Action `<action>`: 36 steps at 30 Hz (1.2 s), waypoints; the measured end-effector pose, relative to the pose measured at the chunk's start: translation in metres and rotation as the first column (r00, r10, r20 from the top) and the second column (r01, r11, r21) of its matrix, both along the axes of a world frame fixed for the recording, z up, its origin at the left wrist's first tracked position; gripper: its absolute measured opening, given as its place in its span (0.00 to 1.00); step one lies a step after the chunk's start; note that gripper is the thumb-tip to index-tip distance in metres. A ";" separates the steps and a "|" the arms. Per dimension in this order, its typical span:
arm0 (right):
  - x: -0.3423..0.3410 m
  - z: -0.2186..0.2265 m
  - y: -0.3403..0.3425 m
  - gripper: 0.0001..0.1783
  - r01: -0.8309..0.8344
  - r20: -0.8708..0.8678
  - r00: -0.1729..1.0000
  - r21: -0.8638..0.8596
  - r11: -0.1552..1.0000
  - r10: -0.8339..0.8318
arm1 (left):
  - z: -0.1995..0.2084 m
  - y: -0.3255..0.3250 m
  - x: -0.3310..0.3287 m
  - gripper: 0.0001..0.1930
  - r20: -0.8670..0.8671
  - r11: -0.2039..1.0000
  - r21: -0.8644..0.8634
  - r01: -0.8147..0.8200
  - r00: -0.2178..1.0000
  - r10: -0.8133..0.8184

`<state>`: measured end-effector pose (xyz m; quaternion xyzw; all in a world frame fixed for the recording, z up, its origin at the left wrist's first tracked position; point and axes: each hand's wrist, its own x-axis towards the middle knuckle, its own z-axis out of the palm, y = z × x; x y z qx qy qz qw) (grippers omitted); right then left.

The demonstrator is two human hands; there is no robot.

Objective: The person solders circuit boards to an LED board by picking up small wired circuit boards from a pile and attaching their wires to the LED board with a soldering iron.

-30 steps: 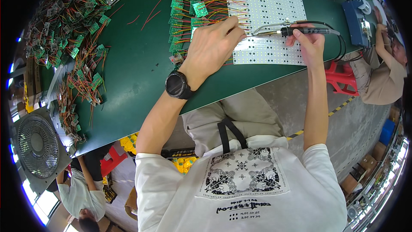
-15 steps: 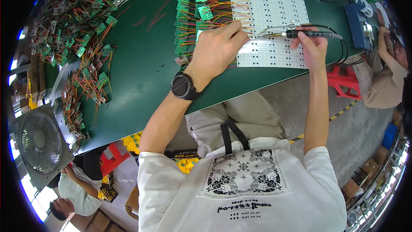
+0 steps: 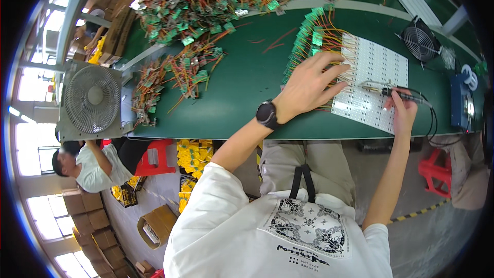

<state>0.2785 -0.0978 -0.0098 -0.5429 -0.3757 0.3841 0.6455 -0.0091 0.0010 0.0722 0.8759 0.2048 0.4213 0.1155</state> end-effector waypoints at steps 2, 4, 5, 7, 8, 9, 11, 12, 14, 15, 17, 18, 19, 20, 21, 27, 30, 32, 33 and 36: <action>0.000 -0.001 -0.001 0.10 0.008 -0.007 1.000 0.004 1.000 -0.008 | 0.005 -0.005 -0.025 0.14 -0.004 0.989 -0.042 -0.143 0.990 0.143; -0.003 0.002 -0.002 0.10 0.013 -0.017 1.000 0.012 1.000 -0.013 | 0.005 -0.009 -0.065 0.13 -0.030 0.913 -0.118 -0.390 0.921 0.389; -0.003 0.003 -0.002 0.10 0.014 -0.019 1.000 0.005 1.000 -0.014 | 0.001 -0.012 -0.087 0.11 -0.042 0.851 -0.174 -0.496 0.867 0.496; -0.005 0.005 0.000 0.09 0.017 -0.021 1.000 -0.007 1.000 -0.017 | -0.016 -0.010 -0.134 0.10 -0.113 0.710 -0.210 -0.672 0.738 0.665; -0.006 0.006 0.000 0.09 0.012 -0.025 1.000 0.003 1.000 -0.012 | -0.026 -0.006 -0.160 0.10 -0.158 0.661 -0.123 -0.740 0.672 0.723; -0.006 0.007 0.000 0.09 0.006 -0.025 1.000 0.000 1.000 -0.006 | -0.028 -0.001 -0.180 0.10 -0.182 0.634 0.006 -0.773 0.623 0.761; -0.004 0.005 -0.001 0.09 0.010 -0.007 1.000 -0.008 1.000 -0.010 | -0.026 0.014 -0.205 0.11 -0.199 0.623 0.121 -0.772 0.596 0.778; -0.003 0.006 -0.001 0.09 0.012 -0.008 1.000 -0.004 1.000 -0.012 | -0.024 0.024 -0.212 0.11 -0.197 0.630 0.179 -0.756 0.600 0.776; -0.003 0.008 -0.001 0.09 0.014 -0.015 1.000 -0.013 1.000 -0.014 | -0.014 0.042 -0.213 0.13 -0.232 0.670 0.180 -0.721 0.631 0.741; -0.003 0.008 -0.001 0.09 0.019 -0.012 1.000 -0.010 1.000 -0.019 | -0.011 0.052 -0.213 0.14 -0.269 0.711 0.174 -0.681 0.662 0.700; -0.006 0.008 0.001 0.09 0.016 -0.019 1.000 0.006 1.000 -0.016 | -0.007 0.070 -0.223 0.15 -0.404 0.744 0.103 -0.660 0.656 0.638; -0.005 0.007 0.001 0.09 0.022 -0.015 1.000 0.010 1.000 -0.021 | -0.003 0.076 -0.222 0.16 -0.531 0.766 0.023 -0.643 0.641 0.554; -0.005 0.006 0.002 0.09 0.015 -0.020 1.000 0.005 1.000 -0.015 | 0.002 0.081 -0.222 0.14 -0.572 0.752 -0.025 -0.659 0.626 0.529; -0.005 0.006 0.003 0.09 0.007 -0.027 1.000 -0.001 1.000 -0.007 | 0.006 0.084 -0.223 0.14 -0.568 0.754 -0.024 -0.656 0.630 0.530; -0.007 0.007 0.002 0.09 0.012 -0.029 1.000 0.003 1.000 -0.012 | 0.012 0.088 -0.224 0.14 -0.539 0.749 -0.031 -0.661 0.642 0.544; -0.004 0.006 -0.001 0.10 0.019 -0.019 1.000 -0.014 1.000 -0.019 | 0.036 0.076 -0.227 0.11 0.263 0.678 -0.620 -0.395 0.709 0.654; -0.001 0.003 -0.004 0.10 0.034 -0.010 0.999 -0.009 0.999 -0.034 | 0.024 0.045 -0.219 0.13 0.477 0.600 -0.796 -0.082 0.526 0.704; -0.001 0.006 -0.004 0.10 0.023 -0.003 1.000 -0.019 1.000 -0.024 | -0.001 0.017 -0.218 0.14 0.296 0.488 -0.855 -0.175 0.607 0.737; -0.002 0.008 -0.002 0.09 0.027 -0.006 1.000 -0.017 0.999 -0.027 | -0.008 0.004 -0.218 0.17 0.152 0.420 -0.868 -0.264 0.665 0.731; -0.005 0.007 0.000 0.09 0.019 -0.018 1.000 -0.012 1.000 -0.020 | -0.036 -0.021 -0.224 0.10 -0.164 0.399 -0.742 -0.538 0.723 0.671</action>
